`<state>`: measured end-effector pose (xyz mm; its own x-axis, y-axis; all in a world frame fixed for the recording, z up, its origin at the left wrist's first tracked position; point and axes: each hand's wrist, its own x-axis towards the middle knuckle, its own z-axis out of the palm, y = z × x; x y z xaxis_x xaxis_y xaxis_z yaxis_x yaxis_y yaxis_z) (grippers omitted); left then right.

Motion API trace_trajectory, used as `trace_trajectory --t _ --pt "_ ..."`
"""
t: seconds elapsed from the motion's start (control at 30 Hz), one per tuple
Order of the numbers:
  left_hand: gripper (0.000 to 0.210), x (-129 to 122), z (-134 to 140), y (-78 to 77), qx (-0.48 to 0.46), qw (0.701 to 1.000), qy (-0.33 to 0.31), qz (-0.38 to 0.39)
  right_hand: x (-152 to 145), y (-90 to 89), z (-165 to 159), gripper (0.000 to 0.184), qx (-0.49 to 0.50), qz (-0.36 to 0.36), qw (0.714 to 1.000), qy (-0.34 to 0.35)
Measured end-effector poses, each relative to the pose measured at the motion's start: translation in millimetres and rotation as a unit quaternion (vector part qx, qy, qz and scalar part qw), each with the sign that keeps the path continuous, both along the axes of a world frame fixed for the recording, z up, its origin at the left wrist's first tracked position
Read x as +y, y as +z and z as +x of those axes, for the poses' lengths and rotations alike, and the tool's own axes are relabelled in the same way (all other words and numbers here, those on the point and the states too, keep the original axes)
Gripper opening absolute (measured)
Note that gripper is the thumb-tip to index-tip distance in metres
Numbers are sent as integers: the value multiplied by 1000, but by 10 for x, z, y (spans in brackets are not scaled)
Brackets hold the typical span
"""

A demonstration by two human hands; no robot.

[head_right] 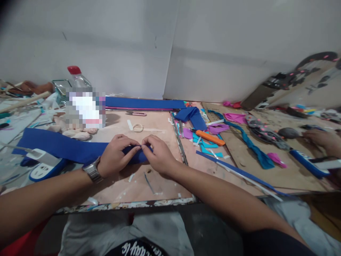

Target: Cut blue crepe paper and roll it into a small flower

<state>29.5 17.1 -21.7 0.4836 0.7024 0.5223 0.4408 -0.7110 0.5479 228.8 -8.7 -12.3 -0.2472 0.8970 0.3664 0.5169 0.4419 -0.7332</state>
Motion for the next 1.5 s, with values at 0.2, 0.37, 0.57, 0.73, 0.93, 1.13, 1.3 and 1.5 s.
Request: trace_trajectory --t 0.2,0.37,0.57,0.73,0.93,1.13,1.3,1.5 --pt "14 8 -9 -11 8 1000 -6 -5 13 20 18 6 -16 11 1000 6" --pt "15 -9 -9 1 4 1000 -13 -8 -5 50 25 9 -17 13 1000 6" --pt "21 8 -30 1 -19 999 1 -39 14 50 38 8 10 -21 1000 -12" --pt "22 47 -41 -4 -26 996 -3 -90 35 60 65 10 -6 -12 1000 -11" --pt "26 81 -61 5 -39 991 -32 -124 51 55 90 10 22 0 999 -29" --pt "32 88 -73 11 -41 991 -32 -127 49 44 94 9 26 -3 1000 -14" --pt "33 88 -73 11 -41 986 -46 -157 45 30 91 13 33 19 999 -3" --pt "32 96 -78 4 -58 976 -45 -204 49 4 95 14 40 7 999 8"
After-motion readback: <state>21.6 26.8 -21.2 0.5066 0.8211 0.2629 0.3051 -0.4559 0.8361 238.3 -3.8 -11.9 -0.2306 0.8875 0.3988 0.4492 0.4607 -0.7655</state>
